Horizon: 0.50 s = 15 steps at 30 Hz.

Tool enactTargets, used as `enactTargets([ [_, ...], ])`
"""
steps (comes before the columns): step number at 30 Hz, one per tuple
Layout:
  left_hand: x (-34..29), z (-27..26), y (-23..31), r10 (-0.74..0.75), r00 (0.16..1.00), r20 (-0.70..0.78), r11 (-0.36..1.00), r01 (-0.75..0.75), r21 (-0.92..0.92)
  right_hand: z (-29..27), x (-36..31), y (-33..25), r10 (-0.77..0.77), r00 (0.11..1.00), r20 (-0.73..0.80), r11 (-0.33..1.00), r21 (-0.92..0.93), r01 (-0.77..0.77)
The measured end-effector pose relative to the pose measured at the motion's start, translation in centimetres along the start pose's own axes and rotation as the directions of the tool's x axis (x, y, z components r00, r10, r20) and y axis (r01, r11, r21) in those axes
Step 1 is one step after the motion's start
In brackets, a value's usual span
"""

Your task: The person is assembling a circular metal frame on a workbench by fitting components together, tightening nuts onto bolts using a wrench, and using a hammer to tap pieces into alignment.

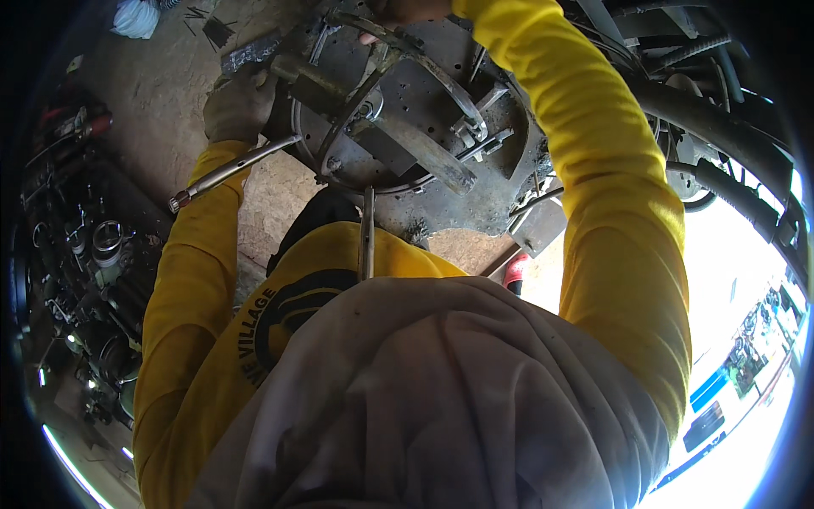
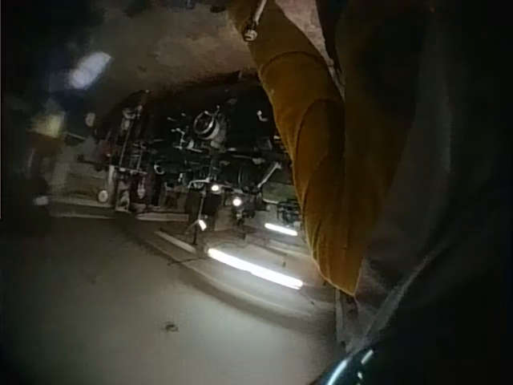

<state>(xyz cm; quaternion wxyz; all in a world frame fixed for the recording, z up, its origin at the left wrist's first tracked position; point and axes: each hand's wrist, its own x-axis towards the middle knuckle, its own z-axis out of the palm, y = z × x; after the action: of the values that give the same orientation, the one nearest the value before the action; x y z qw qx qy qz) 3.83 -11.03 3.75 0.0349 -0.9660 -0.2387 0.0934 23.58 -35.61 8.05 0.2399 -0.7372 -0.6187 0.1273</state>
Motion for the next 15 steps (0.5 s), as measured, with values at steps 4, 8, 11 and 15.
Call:
enactTargets([
  [4, 0.7, 1.8, -1.6, 0.084, 0.996, 0.01, 0.996, -0.084, 0.018, 1.8, -5.3, 4.0, -0.137, 0.99, 0.017, 0.861, -0.491, 0.128],
  [8, 0.2, 0.2, -0.2, 0.071, 0.997, 0.006, 0.996, -0.071, -0.046, 1.9, -12.7, -2.8, -0.175, 0.968, -0.18, 0.851, -0.521, 0.057],
  [11, -0.2, 0.4, -0.4, 0.094, 0.994, -0.053, 0.994, -0.097, -0.059, 3.1, -14.6, -4.5, 0.089, 0.949, -0.301, 0.899, -0.385, -0.207],
  [15, -0.2, 0.1, 0.0, 0.075, 0.995, -0.066, 0.996, -0.078, -0.04, 1.4, -13.7, -4.5, 0.32, 0.897, -0.306, 0.887, -0.235, -0.397],
])
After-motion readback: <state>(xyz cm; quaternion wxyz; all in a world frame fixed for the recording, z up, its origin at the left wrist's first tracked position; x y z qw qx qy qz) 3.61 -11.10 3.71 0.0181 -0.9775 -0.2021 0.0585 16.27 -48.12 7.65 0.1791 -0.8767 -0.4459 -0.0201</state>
